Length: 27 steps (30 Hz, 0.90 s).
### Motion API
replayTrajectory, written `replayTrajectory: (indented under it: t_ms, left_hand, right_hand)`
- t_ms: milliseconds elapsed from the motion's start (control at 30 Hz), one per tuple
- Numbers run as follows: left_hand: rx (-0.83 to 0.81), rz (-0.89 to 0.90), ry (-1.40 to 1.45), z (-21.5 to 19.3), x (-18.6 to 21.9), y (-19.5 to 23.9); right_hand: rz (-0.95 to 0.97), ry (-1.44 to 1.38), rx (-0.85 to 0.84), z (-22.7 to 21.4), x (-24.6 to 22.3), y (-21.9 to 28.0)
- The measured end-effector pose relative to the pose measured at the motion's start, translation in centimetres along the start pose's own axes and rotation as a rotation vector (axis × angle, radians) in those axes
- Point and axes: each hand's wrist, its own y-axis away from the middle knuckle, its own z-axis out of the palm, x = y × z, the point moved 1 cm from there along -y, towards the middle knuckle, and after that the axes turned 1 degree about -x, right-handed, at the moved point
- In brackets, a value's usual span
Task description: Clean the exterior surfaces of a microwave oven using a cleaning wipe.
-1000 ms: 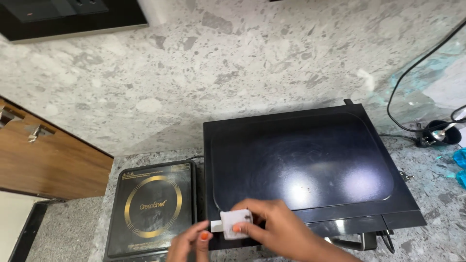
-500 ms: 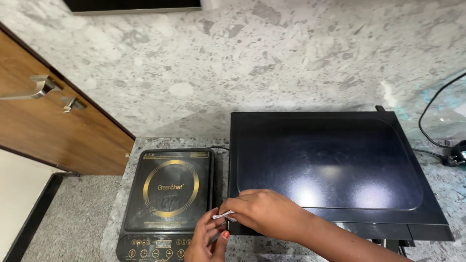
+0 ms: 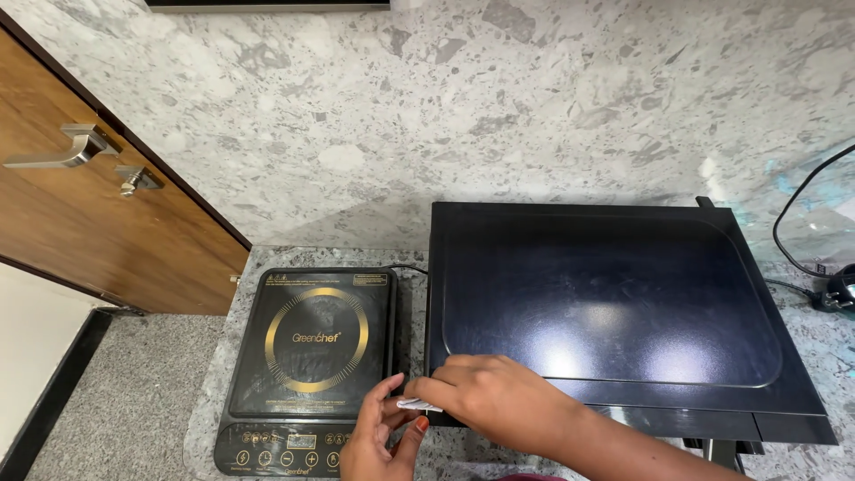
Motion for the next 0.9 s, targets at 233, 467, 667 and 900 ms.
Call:
replayTrajectory:
  t_ms: [233, 467, 667, 900]
  left_hand:
    - [-0.013, 0.125, 0.043, -0.1, -1.4, -0.4]
    - [-0.005, 0.104, 0.021, -0.2, -1.1, -0.6]
    - [0.016, 0.084, -0.02, -0.5, -1.9, -1.0]
    - [0.016, 0.063, -0.051, -0.3, -1.7, -0.7]
  right_hand:
    - [-0.011, 0.072, 0.081, 1.2, -0.8, 0.0]
    - [-0.018, 0.09, 0.072, 1.5, -1.0, 0.3]
    - [-0.075, 0.1, 0.119, 1.9, -1.1, 1.0]
    - [0.029, 0.052, 0.063, 2.1, -0.8, 1.2]
